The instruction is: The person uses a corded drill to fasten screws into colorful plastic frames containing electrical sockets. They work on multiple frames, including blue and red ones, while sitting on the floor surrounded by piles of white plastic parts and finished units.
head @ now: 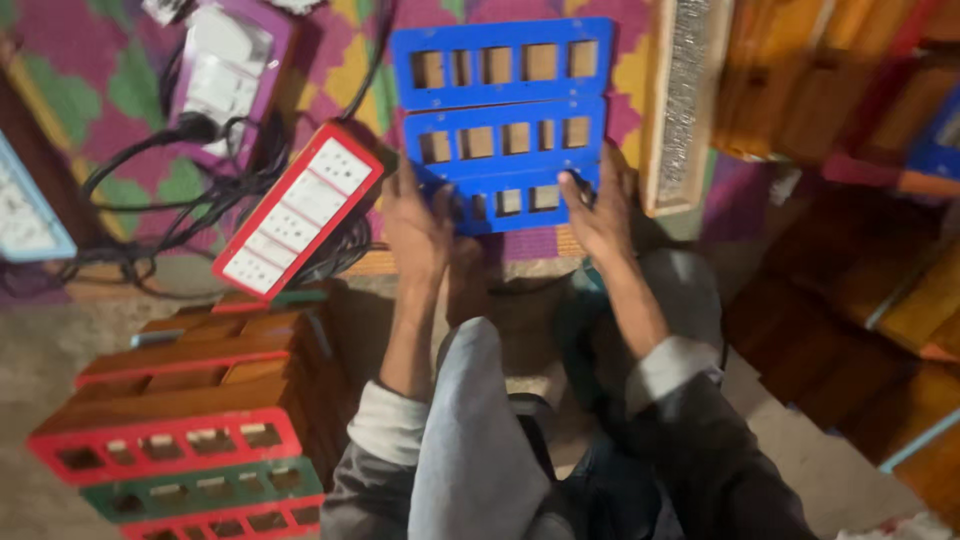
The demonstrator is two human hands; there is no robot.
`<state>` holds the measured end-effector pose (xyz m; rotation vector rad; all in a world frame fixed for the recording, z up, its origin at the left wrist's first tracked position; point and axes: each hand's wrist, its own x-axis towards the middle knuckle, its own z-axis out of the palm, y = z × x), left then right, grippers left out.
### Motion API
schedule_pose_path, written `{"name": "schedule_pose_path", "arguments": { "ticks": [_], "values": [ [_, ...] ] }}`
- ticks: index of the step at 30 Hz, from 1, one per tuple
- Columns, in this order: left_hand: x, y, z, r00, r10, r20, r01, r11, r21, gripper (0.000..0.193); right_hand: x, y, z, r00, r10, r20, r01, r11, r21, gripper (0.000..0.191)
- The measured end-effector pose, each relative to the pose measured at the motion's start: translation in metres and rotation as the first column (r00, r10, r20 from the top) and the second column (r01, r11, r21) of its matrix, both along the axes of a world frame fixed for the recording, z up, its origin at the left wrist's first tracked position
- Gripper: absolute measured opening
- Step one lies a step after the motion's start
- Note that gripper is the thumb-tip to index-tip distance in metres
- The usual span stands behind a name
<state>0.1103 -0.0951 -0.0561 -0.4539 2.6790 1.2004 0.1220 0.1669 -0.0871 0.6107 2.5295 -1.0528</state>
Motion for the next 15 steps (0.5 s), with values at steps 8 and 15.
{"name": "schedule_pose_path", "arguments": {
  "ticks": [8, 15],
  "values": [
    [-0.003, 0.002, 0.002, 0.995, -0.101, 0.015, 0.102, 0.989, -0.107, 0.068, -0.001, -0.005, 0.012, 0.969, -0.037, -0.243, 0.056, 0.996, 0.071, 0.055],
    [-0.025, 0.004, 0.053, 0.967, -0.251, -0.037, 0.237, 0.946, -0.223, 0.062, 0.013, -0.002, 0.066, 0.981, -0.176, -0.078, 0.175, 0.984, -0.019, 0.062]
  ]
}}
